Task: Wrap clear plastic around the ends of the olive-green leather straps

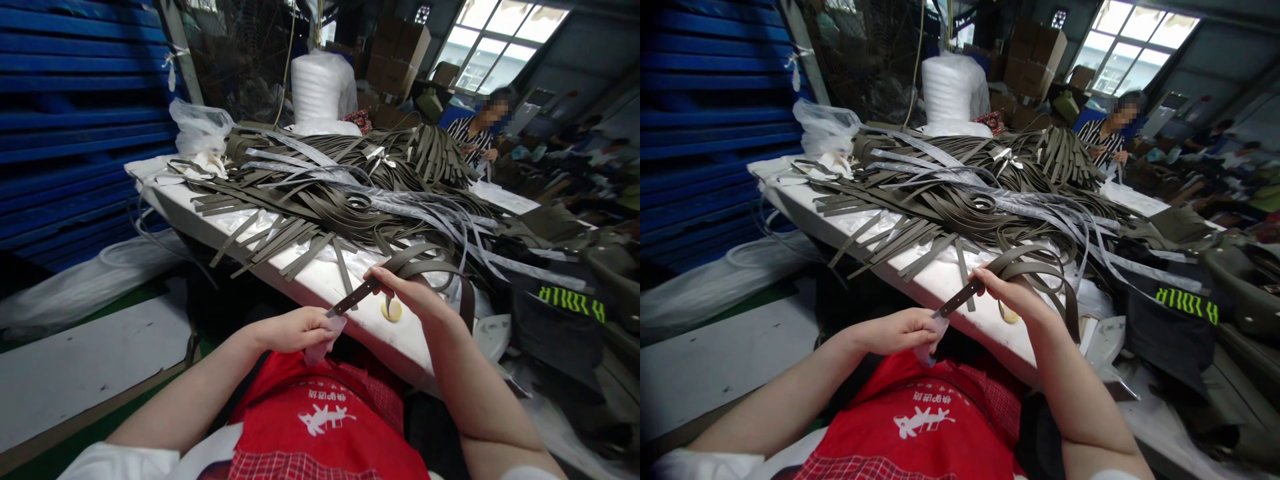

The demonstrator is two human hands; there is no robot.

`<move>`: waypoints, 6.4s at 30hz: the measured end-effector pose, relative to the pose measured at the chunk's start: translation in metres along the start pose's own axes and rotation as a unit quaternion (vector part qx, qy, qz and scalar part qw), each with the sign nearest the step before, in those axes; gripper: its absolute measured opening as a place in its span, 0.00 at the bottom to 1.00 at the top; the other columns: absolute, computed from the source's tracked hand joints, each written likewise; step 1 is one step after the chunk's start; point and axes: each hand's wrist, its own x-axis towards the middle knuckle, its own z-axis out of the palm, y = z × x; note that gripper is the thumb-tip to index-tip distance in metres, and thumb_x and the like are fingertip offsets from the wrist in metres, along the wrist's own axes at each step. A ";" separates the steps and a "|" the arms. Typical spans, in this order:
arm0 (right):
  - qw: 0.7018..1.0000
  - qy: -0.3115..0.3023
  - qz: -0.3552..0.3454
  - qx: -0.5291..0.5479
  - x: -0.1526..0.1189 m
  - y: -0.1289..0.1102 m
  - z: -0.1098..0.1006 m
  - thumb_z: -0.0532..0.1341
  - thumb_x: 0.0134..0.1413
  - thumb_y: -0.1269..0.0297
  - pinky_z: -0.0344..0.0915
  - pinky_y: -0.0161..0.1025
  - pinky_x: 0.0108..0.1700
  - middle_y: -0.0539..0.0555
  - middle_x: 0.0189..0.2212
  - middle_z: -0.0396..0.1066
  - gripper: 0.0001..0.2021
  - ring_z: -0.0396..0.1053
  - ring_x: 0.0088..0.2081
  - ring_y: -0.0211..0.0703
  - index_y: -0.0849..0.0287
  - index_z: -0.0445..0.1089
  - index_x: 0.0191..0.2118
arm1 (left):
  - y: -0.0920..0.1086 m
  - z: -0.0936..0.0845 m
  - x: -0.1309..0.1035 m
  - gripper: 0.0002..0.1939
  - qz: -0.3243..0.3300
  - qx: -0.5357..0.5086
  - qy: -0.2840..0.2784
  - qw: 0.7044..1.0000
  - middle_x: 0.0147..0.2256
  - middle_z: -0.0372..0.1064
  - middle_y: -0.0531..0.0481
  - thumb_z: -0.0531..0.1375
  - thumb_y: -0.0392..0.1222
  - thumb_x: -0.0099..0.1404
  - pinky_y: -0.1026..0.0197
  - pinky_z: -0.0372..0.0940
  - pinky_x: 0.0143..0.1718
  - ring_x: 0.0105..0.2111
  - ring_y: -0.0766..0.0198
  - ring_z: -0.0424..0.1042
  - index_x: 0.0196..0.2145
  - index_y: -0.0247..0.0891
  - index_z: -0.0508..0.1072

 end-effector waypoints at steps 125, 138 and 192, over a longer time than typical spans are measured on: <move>0.989 0.108 0.013 0.096 -0.012 0.035 0.072 0.67 0.49 0.51 0.60 0.36 0.25 0.52 0.21 0.71 0.15 0.64 0.22 0.38 0.60 0.73 0.29 | -0.022 -0.007 0.040 0.24 -0.109 -0.073 0.362 0.923 0.25 0.66 0.51 0.48 0.55 0.70 0.64 0.58 0.32 0.27 0.64 0.64 0.27 0.34 0.70; 0.930 0.318 -0.086 -0.163 -0.020 0.043 0.070 0.64 0.54 0.53 0.58 0.35 0.25 0.51 0.17 0.68 0.18 0.62 0.20 0.36 0.59 0.67 0.21 | -0.025 -0.008 0.046 0.22 -0.123 0.096 0.307 0.939 0.22 0.59 0.53 0.47 0.49 0.70 0.64 0.50 0.28 0.25 0.66 0.59 0.22 0.35 0.63; 0.959 0.274 0.042 0.060 -0.021 0.051 0.066 0.63 0.50 0.43 0.55 0.34 0.17 0.50 0.14 0.65 0.22 0.58 0.15 0.36 0.62 0.77 0.29 | -0.026 0.034 0.071 0.23 -0.049 -0.014 0.290 0.956 0.25 0.68 0.52 0.46 0.46 0.73 0.66 0.57 0.31 0.26 0.67 0.66 0.27 0.34 0.72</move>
